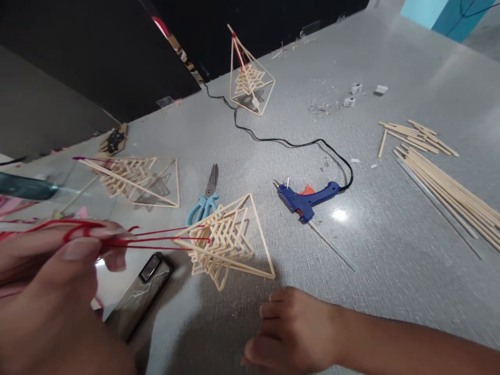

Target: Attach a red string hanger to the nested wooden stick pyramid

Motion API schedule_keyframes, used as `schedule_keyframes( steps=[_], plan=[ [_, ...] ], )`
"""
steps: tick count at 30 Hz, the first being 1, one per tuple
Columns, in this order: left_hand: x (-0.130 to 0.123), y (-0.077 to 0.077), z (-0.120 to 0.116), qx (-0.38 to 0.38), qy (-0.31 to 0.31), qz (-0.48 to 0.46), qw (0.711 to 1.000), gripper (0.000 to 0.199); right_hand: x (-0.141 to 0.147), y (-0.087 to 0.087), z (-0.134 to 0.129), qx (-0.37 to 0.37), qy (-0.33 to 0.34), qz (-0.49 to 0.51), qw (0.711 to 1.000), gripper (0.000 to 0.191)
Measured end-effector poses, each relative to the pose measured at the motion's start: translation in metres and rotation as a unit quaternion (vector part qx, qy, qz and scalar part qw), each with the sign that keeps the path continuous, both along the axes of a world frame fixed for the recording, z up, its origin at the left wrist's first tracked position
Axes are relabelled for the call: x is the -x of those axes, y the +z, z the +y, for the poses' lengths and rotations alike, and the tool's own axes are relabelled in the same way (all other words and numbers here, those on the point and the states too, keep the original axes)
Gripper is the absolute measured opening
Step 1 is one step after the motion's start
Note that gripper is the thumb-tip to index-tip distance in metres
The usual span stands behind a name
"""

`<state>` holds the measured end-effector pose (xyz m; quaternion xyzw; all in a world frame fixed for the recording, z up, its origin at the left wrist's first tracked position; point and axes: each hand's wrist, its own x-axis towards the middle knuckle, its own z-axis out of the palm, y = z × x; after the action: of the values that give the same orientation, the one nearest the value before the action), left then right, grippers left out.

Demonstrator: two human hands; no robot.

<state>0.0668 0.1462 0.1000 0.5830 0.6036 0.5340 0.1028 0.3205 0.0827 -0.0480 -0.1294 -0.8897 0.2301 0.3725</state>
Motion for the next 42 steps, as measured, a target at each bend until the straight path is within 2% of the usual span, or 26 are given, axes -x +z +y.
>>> schedule_keyframes(
  steps=[9, 20, 23, 26, 28, 32, 34, 37, 39, 42],
  plan=[
    [0.003, 0.001, 0.002, 0.036, -0.023, 0.032, 0.999, 0.009, 0.0, -0.004, -0.003, -0.005, -0.007, -0.004, 1.0, 0.031],
    [-0.001, 0.001, 0.0, 0.018, 0.005, 0.011, 1.0, 0.006, 0.0, -0.004, -0.002, 0.01, -0.005, 0.006, 1.0, 0.027],
    [-0.003, 0.004, 0.001, 0.017, -0.015, 0.003, 1.0, 0.007, 0.001, -0.008, -0.002, 0.023, -0.017, 0.025, 0.999, 0.027],
    [-0.003, 0.007, 0.006, 0.022, -0.06, 0.007, 0.998, 0.008, 0.0, -0.009, 0.002, 0.029, -0.043, 0.071, 0.996, 0.016],
    [0.0, 0.006, 0.012, 0.015, -0.097, 0.005, 0.995, 0.007, -0.001, -0.004, 0.008, 0.033, -0.069, 0.112, 0.991, 0.006],
    [0.009, -0.003, 0.023, -0.037, -0.158, -0.016, 0.987, 0.012, -0.004, 0.023, 0.023, 0.032, -0.161, 0.169, 0.972, 0.041],
    [0.013, -0.007, 0.027, -0.024, -0.18, -0.014, 0.983, 0.008, 0.0, 0.04, 0.031, 0.024, -0.21, 0.159, 0.964, 0.057],
    [0.014, -0.009, 0.03, -0.005, -0.192, -0.023, 0.981, 0.002, 0.018, 0.056, 0.044, 0.005, -0.264, 0.116, 0.958, 0.064],
    [0.012, -0.008, 0.032, 0.004, -0.198, -0.033, 0.98, 0.008, 0.034, 0.057, 0.055, 0.011, -0.281, 0.113, 0.953, 0.06],
    [0.008, -0.006, 0.033, 0.024, -0.211, -0.037, 0.977, 0.01, 0.056, 0.045, 0.071, 0.024, -0.289, 0.147, 0.946, 0.051]
  ],
)
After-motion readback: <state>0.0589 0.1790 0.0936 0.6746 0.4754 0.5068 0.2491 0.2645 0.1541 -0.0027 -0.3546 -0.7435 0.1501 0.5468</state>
